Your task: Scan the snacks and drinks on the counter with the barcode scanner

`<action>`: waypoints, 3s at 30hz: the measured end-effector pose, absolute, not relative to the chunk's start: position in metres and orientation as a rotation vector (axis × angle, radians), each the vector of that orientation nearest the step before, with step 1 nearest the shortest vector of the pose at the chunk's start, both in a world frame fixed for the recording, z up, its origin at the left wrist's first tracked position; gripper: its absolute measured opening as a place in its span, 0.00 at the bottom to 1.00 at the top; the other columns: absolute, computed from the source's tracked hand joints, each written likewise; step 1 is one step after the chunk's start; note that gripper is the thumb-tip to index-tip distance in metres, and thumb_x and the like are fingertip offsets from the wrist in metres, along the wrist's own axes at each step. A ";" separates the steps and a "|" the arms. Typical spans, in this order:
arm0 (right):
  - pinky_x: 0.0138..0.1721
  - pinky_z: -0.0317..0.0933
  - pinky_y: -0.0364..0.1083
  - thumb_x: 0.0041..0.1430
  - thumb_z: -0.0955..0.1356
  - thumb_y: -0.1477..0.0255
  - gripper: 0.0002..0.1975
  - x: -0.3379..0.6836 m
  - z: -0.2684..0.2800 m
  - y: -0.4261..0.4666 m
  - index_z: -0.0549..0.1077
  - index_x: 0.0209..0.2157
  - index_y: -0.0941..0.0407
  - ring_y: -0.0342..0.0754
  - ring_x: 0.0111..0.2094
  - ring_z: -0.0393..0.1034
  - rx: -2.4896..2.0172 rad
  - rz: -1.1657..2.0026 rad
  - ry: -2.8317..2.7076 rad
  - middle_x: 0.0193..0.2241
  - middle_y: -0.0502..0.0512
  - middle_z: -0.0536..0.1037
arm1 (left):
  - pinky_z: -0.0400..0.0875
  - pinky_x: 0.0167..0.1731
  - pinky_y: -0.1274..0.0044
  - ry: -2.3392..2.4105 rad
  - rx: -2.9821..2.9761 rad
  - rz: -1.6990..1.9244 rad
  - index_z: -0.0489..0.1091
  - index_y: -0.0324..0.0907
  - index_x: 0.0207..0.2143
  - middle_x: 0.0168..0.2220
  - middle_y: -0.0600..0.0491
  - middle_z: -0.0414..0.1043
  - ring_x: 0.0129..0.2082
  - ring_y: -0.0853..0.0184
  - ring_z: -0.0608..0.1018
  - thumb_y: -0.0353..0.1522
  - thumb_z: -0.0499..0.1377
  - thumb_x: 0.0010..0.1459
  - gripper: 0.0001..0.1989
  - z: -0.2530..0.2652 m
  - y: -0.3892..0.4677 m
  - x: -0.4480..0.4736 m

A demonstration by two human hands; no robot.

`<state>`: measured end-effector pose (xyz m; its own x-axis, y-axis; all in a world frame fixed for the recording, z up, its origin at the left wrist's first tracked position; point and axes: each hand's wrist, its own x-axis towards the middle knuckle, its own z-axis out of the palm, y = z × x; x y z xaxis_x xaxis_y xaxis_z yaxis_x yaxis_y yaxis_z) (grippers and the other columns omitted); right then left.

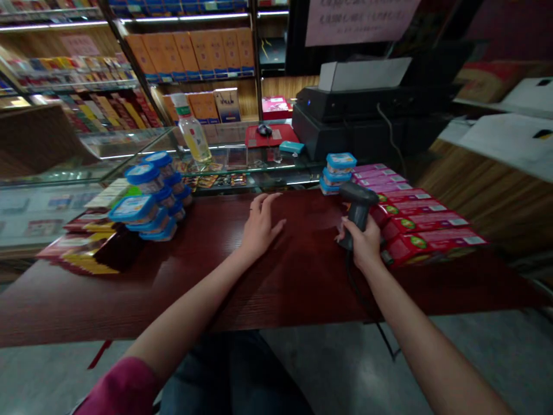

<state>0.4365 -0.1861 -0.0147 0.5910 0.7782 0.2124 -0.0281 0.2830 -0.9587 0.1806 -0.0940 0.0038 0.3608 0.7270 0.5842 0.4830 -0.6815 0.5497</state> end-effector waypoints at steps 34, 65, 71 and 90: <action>0.19 0.67 0.45 0.51 0.78 0.64 0.16 0.414 -0.002 -0.191 0.72 0.38 0.50 0.42 0.16 0.63 -1.096 0.816 -0.805 0.21 0.42 0.72 | 0.78 0.61 0.69 0.664 0.845 1.096 0.77 0.45 0.50 0.53 0.48 0.82 0.55 0.63 0.83 0.39 0.68 0.67 0.12 0.026 -0.065 0.182; 0.20 0.71 0.42 0.52 0.78 0.61 0.19 0.250 0.006 -0.154 0.75 0.41 0.56 0.37 0.16 0.62 -0.879 1.583 -0.907 0.23 0.43 0.72 | 0.77 0.63 0.66 0.712 0.624 1.209 0.78 0.36 0.46 0.47 0.43 0.85 0.52 0.59 0.85 0.39 0.69 0.66 0.14 -0.006 -0.052 0.049; 0.19 0.71 0.42 0.51 0.78 0.62 0.20 0.251 0.007 -0.155 0.76 0.42 0.56 0.38 0.16 0.62 -0.854 1.577 -0.910 0.24 0.43 0.72 | 0.77 0.63 0.66 0.737 0.670 1.239 0.78 0.38 0.47 0.50 0.44 0.83 0.57 0.58 0.83 0.36 0.72 0.62 0.15 -0.003 -0.057 0.047; 0.20 0.66 0.41 0.49 0.78 0.63 0.17 0.260 0.001 -0.162 0.75 0.37 0.55 0.38 0.17 0.61 -0.877 1.585 -0.985 0.25 0.45 0.72 | 0.73 0.61 0.60 1.793 1.951 1.458 0.73 0.43 0.47 0.56 0.43 0.77 0.58 0.53 0.78 0.34 0.76 0.54 0.22 -0.009 -0.178 -0.065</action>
<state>0.2603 -0.1624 0.0013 -0.2053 0.9769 -0.0596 -0.3789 -0.1355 -0.9155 -0.0650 -0.1776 -0.0087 -0.1638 0.8186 0.5506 0.7061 -0.2925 0.6449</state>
